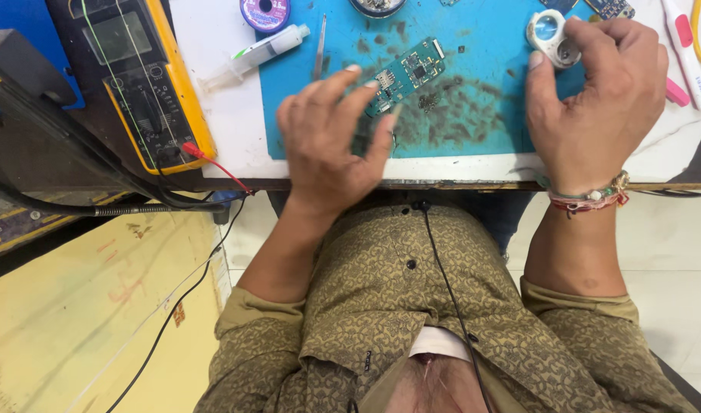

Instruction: The person uses a soldering iron and tweezers to remove and replace small components on a mobile phone circuit board, applying solder and flux to the connections.

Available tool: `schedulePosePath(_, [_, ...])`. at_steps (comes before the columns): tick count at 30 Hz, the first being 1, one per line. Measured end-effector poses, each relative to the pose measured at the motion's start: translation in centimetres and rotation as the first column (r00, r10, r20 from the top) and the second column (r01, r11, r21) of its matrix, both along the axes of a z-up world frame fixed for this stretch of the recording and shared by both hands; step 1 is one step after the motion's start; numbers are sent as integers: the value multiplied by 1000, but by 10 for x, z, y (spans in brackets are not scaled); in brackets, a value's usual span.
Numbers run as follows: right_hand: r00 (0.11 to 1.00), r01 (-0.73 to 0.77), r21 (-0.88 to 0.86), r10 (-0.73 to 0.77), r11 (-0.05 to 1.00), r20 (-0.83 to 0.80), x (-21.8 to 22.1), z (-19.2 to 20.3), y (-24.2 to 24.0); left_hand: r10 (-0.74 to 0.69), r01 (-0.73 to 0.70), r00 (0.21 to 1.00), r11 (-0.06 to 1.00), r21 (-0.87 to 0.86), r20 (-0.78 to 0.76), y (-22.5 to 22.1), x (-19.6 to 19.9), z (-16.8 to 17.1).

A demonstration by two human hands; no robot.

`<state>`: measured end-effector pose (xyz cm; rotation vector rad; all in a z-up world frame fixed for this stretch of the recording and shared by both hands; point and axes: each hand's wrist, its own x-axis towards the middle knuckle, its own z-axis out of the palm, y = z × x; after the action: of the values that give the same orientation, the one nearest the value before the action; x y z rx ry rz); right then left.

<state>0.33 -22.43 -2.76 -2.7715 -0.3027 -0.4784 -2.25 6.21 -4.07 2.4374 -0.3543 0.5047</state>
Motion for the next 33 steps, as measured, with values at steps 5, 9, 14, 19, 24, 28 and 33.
schedulePosePath(5, [999, -7, 23, 8, 1000, -33, -2, 9, -1, -77, 77, 997, 997, -15, -18, -14, 0, 3])
schedulePosePath(9, [997, -47, 241, 60, 969, -49, -3, 10, 8, -105, 104, 994, 995, -8, -39, -23, 4, 6])
schedulePosePath(14, [983, -138, 414, 176, 900, -56, -4, 2, 33, -150, 153, 983, 988, 19, -101, -39, 15, 6])
schedulePosePath(19, [981, -166, 416, 194, 894, -25, 3, 0, 45, -158, 168, 975, 984, 54, -154, -45, 23, 3])
schedulePosePath(24, [984, -121, 469, 166, 875, -57, 5, -6, 41, -156, 171, 968, 983, 64, -197, -46, 25, 4])
schedulePosePath(28, [984, -120, 487, 169, 865, -58, 2, -11, 37, -167, 186, 964, 980, 72, -209, -46, 24, 4])
schedulePosePath(33, [981, -108, 505, 174, 856, -86, 1, -12, 35, -172, 192, 964, 978, 86, -201, -45, 24, 4])
